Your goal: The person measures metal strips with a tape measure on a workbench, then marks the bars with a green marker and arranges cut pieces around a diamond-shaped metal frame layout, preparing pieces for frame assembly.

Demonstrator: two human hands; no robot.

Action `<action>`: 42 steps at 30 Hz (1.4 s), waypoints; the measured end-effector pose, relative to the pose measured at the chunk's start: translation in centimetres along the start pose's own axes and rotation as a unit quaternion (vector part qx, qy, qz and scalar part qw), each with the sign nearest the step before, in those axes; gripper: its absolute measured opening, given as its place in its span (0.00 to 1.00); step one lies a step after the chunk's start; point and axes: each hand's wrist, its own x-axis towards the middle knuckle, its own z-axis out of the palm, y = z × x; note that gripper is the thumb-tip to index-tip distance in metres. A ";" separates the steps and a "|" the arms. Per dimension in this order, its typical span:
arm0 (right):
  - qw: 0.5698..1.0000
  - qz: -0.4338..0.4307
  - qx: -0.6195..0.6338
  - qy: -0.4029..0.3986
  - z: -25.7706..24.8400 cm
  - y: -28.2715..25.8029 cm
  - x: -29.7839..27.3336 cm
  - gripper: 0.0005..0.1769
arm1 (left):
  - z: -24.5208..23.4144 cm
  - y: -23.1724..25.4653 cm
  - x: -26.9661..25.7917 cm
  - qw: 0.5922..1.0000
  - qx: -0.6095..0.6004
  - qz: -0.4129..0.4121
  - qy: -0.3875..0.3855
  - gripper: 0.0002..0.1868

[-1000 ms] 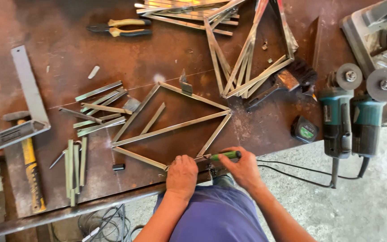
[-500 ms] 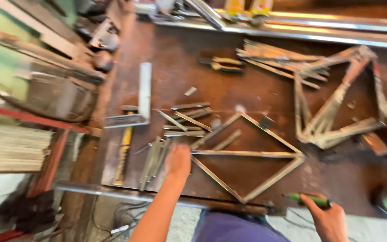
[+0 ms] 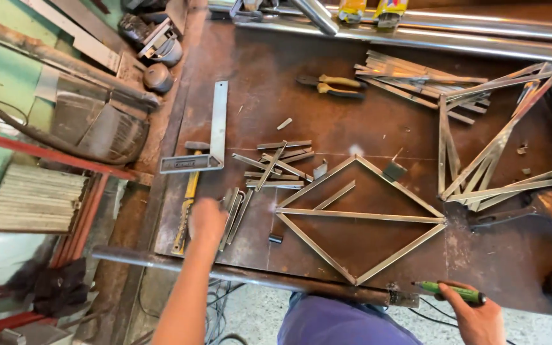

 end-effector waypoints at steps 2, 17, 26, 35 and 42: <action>1.000 0.002 0.017 -0.002 0.3 -0.7 -0.3 0.14 | 1.6 1.2 -2.0 1.000 0.006 -0.012 -0.006 0.10; 0.996 0.045 0.060 -0.043 -1.1 -8.6 -3.3 0.15 | 5.4 4.3 -3.6 0.990 0.081 -0.109 -0.040 0.10; 0.988 -0.076 0.126 -0.033 -1.6 -8.4 -3.2 0.20 | 10.4 9.4 -13.3 0.963 -0.022 0.242 0.112 0.07; 0.897 -0.408 -0.159 -0.053 4.0 -7.5 -1.8 0.28 | 16.1 21.8 -21.2 0.903 0.085 0.413 0.078 0.07; 0.847 -0.486 -0.206 -0.062 7.5 -6.4 -1.8 0.31 | 16.7 22.6 -22.1 0.901 0.137 0.401 0.094 0.12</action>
